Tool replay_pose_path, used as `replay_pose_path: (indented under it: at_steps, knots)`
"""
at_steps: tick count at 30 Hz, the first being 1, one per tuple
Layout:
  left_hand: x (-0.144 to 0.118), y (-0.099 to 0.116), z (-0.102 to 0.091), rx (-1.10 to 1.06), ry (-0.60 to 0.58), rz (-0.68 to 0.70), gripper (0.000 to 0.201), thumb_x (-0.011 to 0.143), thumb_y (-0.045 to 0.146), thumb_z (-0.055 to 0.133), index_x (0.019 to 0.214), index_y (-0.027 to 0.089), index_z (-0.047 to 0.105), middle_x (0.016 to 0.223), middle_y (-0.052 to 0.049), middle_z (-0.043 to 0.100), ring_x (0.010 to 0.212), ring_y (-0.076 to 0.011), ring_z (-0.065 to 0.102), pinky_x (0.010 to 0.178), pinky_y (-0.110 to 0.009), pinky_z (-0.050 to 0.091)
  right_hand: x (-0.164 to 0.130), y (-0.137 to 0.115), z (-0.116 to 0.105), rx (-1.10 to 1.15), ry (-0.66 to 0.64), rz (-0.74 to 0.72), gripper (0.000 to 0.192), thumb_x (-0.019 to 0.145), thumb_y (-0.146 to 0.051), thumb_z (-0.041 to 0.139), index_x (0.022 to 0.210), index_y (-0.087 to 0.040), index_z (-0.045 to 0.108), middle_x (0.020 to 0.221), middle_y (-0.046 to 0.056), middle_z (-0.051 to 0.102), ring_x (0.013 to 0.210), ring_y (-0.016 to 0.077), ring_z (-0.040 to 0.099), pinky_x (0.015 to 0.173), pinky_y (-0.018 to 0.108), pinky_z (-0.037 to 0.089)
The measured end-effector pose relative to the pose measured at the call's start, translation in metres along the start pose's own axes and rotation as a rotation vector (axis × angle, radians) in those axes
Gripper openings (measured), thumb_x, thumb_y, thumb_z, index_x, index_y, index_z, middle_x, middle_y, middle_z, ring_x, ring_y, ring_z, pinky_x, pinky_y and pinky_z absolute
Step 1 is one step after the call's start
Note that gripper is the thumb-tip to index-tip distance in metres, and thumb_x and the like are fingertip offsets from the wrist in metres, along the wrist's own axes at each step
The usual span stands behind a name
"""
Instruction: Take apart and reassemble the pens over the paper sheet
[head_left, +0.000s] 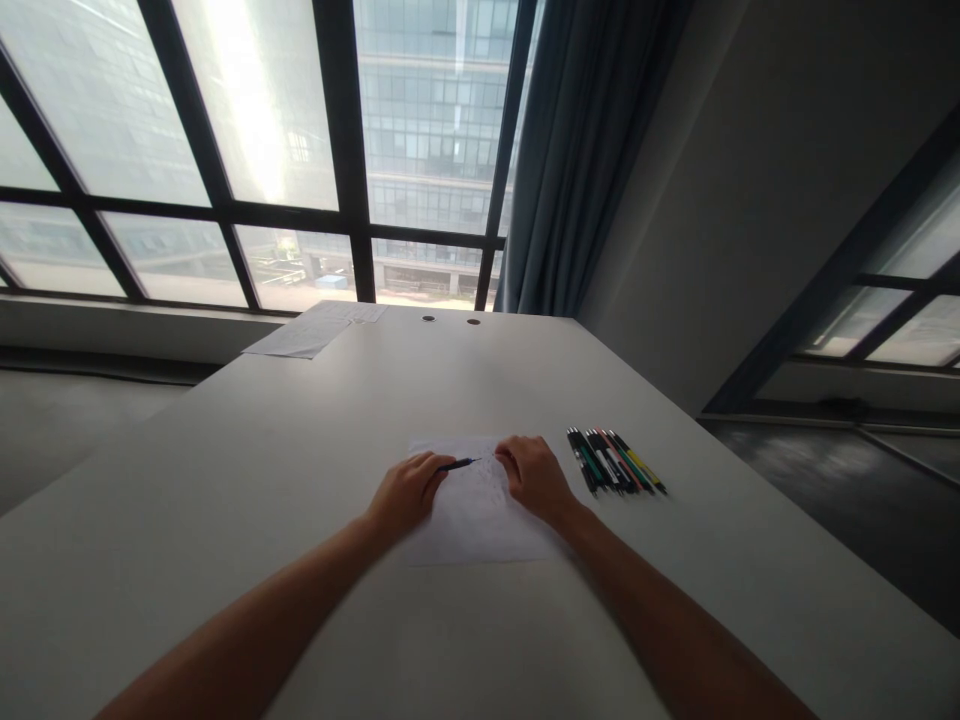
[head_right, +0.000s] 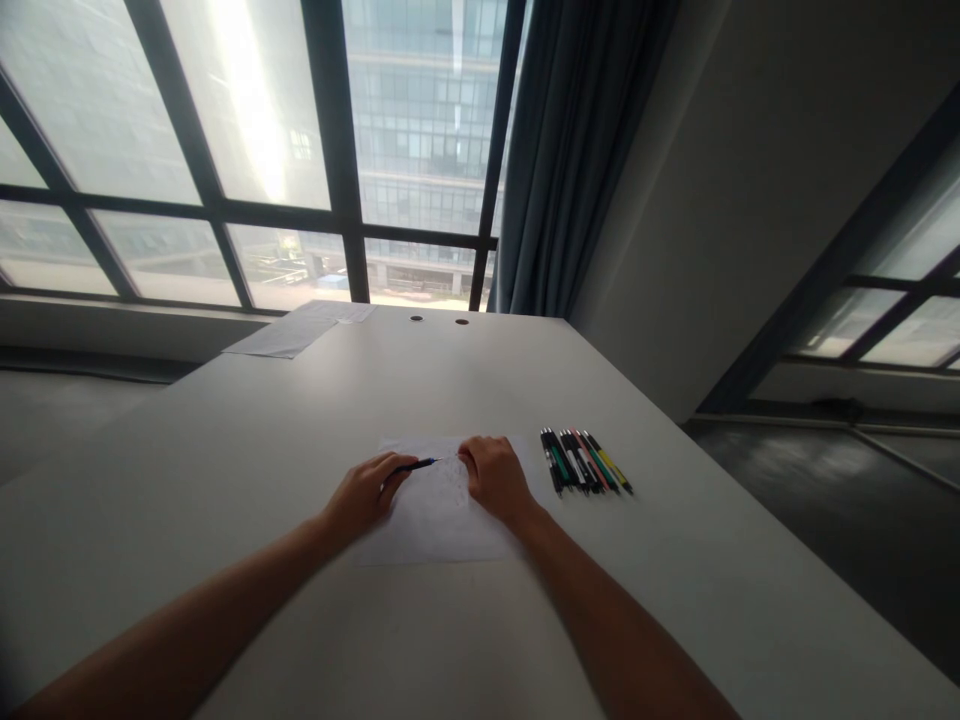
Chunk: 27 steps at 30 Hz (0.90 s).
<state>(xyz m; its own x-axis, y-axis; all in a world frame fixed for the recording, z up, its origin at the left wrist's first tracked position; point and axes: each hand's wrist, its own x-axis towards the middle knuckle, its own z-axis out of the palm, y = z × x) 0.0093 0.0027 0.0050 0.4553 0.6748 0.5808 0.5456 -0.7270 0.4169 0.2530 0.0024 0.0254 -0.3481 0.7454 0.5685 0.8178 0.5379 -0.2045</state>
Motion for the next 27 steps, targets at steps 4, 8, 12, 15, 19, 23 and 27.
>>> replay_pose_path:
  at_steps: [4, 8, 12, 15, 19, 23, 27]
  knots:
    - [-0.002, -0.002, 0.001, -0.008, 0.006, -0.011, 0.025, 0.097, 0.024, 0.045, 0.112, 0.022, 0.064, 0.098, -0.007, 0.071, 0.088, -0.0180, 0.067, 0.080, -0.029, 0.055, 0.000, -0.010, 0.001, 0.037, 0.031, -0.094, 0.011, 0.093, -0.016, 0.048, 0.086, -0.019, 0.056, 0.080, 0.004, 0.064, 0.077, 0.0194, 0.057, 0.078, 0.033, 0.038]
    - [-0.002, -0.002, 0.001, -0.005, -0.014, 0.004, 0.026, 0.097, 0.024, 0.044, 0.113, 0.022, 0.064, 0.100, -0.007, 0.071, 0.089, -0.0180, 0.067, 0.081, -0.029, 0.055, 0.001, -0.013, 0.002, 0.034, 0.054, -0.105, 0.012, 0.094, -0.016, 0.047, 0.085, -0.019, 0.055, 0.080, 0.005, 0.064, 0.077, 0.0194, 0.057, 0.078, 0.033, 0.037]
    - [-0.002, -0.001, 0.001, -0.002, -0.021, 0.014, 0.025, 0.097, 0.023, 0.044, 0.112, 0.022, 0.065, 0.098, -0.007, 0.071, 0.088, -0.0188, 0.067, 0.080, -0.030, 0.055, 0.003, -0.016, 0.000, 0.017, 0.043, -0.140, 0.014, 0.094, -0.014, 0.046, 0.085, -0.019, 0.055, 0.081, 0.004, 0.064, 0.077, 0.0188, 0.056, 0.077, 0.033, 0.037]
    - [-0.001, -0.001, 0.001, -0.018, -0.021, 0.012, 0.026, 0.097, 0.023, 0.044, 0.112, 0.022, 0.065, 0.098, -0.007, 0.071, 0.089, -0.0185, 0.067, 0.082, -0.030, 0.055, 0.002, -0.017, -0.001, 0.007, 0.034, -0.151, 0.015, 0.094, -0.013, 0.045, 0.085, -0.019, 0.055, 0.082, 0.005, 0.064, 0.077, 0.0185, 0.056, 0.077, 0.033, 0.036]
    - [-0.002, -0.001, 0.001, -0.010, -0.025, 0.010, 0.026, 0.097, 0.022, 0.044, 0.113, 0.022, 0.065, 0.098, -0.007, 0.071, 0.089, -0.0182, 0.067, 0.083, -0.030, 0.055, 0.001, -0.015, 0.000, 0.021, 0.056, -0.144, 0.015, 0.094, -0.013, 0.045, 0.085, -0.019, 0.056, 0.082, 0.005, 0.063, 0.078, 0.0189, 0.055, 0.079, 0.033, 0.036]
    - [-0.002, -0.001, 0.001, 0.000, -0.034, 0.005, 0.026, 0.097, 0.023, 0.043, 0.113, 0.022, 0.065, 0.099, -0.007, 0.071, 0.090, -0.0183, 0.067, 0.083, -0.031, 0.055, 0.000, -0.014, 0.000, 0.025, 0.057, -0.139, 0.016, 0.094, -0.014, 0.045, 0.085, -0.020, 0.056, 0.082, 0.005, 0.064, 0.078, 0.0194, 0.055, 0.079, 0.034, 0.036]
    - [-0.001, 0.000, 0.001, 0.002, -0.039, 0.009, 0.025, 0.097, 0.023, 0.044, 0.112, 0.022, 0.065, 0.101, -0.007, 0.071, 0.091, -0.0192, 0.067, 0.083, -0.031, 0.055, 0.001, -0.017, 0.000, 0.026, 0.045, -0.143, 0.017, 0.095, -0.014, 0.044, 0.085, -0.019, 0.056, 0.083, 0.005, 0.064, 0.078, 0.0191, 0.056, 0.078, 0.034, 0.036]
